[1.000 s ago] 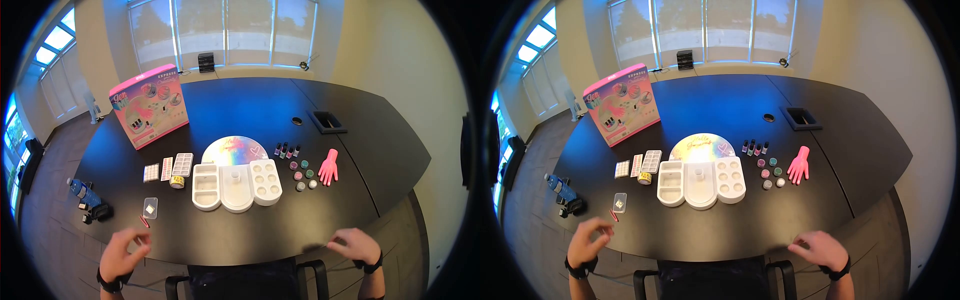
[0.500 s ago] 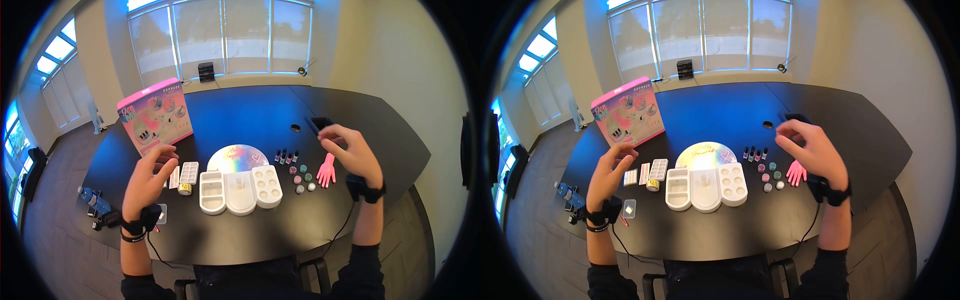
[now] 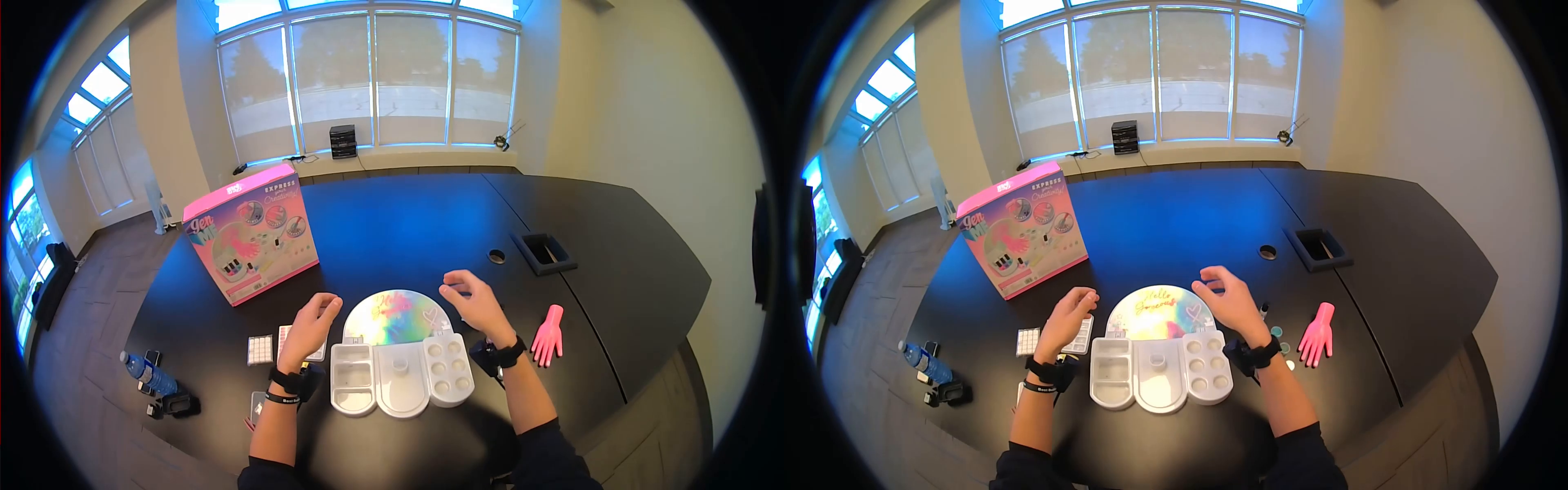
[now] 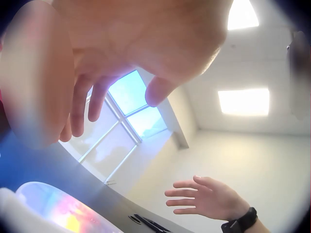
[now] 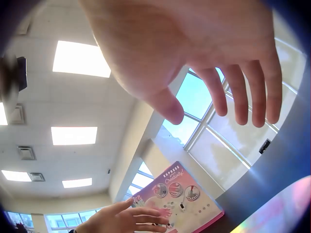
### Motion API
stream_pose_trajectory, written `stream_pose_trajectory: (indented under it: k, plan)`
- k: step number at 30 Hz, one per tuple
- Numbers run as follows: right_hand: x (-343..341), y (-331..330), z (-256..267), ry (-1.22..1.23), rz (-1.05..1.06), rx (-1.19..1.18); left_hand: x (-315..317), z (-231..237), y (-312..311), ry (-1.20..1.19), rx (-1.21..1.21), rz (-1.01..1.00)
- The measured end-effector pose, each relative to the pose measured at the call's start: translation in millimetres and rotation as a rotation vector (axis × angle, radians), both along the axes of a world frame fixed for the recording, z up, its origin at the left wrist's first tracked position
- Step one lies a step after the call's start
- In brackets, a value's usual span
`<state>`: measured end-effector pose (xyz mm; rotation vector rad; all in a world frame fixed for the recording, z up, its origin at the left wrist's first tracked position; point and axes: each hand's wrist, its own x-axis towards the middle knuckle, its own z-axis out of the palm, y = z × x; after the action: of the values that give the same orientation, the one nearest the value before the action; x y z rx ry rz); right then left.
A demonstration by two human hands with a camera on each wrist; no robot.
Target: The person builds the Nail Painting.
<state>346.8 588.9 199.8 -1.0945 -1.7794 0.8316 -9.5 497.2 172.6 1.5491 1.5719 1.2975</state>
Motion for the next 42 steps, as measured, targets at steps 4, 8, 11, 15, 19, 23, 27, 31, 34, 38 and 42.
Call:
stream_pose_trajectory:
  k: [4,8,11,15,19,23,27,31,34,38,42]
  plan:
    - [-1.9,9.4,-24.3,-0.024,0.018,-0.144,4.2,-25.4,20.5,0.005,-0.126,0.022]
    - [2.9,17.5,-49.2,-0.098,0.007,-0.291,7.9,-39.5,23.4,-0.054,-0.236,-0.002]
    - [7.1,20.4,-51.0,-0.132,0.009,-0.297,16.6,-43.2,21.1,-0.192,-0.297,0.092]
    - [8.4,21.7,-50.3,-0.129,0.001,-0.419,0.9,-57.6,29.2,-0.072,-0.33,0.071]
    - [9.8,24.4,-52.0,-0.202,0.003,-0.53,7.7,-46.0,23.0,-0.129,-0.415,0.056]
    - [9.4,30.1,-59.0,-0.342,0.0,-0.585,10.3,-43.7,20.0,-0.137,-0.43,0.008]
    - [15.5,51.2,-88.5,-0.369,0.055,-0.589,9.8,-42.9,18.8,-0.193,-0.454,0.019]
    - [10.5,46.7,-80.0,-0.397,0.053,-0.579,5.1,-44.7,19.9,-0.253,-0.488,-0.005]
    - [8.6,45.6,-77.1,-0.384,0.041,-0.57,-2.9,-52.4,25.3,-0.3,-0.512,-0.021]
    - [12.8,55.9,-92.2,-0.305,0.055,-0.573,-4.2,-50.9,23.0,-0.355,-0.5,-0.013]
    - [9.1,47.1,-85.7,-0.251,-0.017,-0.512,-0.2,-44.2,20.2,-0.4,-0.457,0.022]
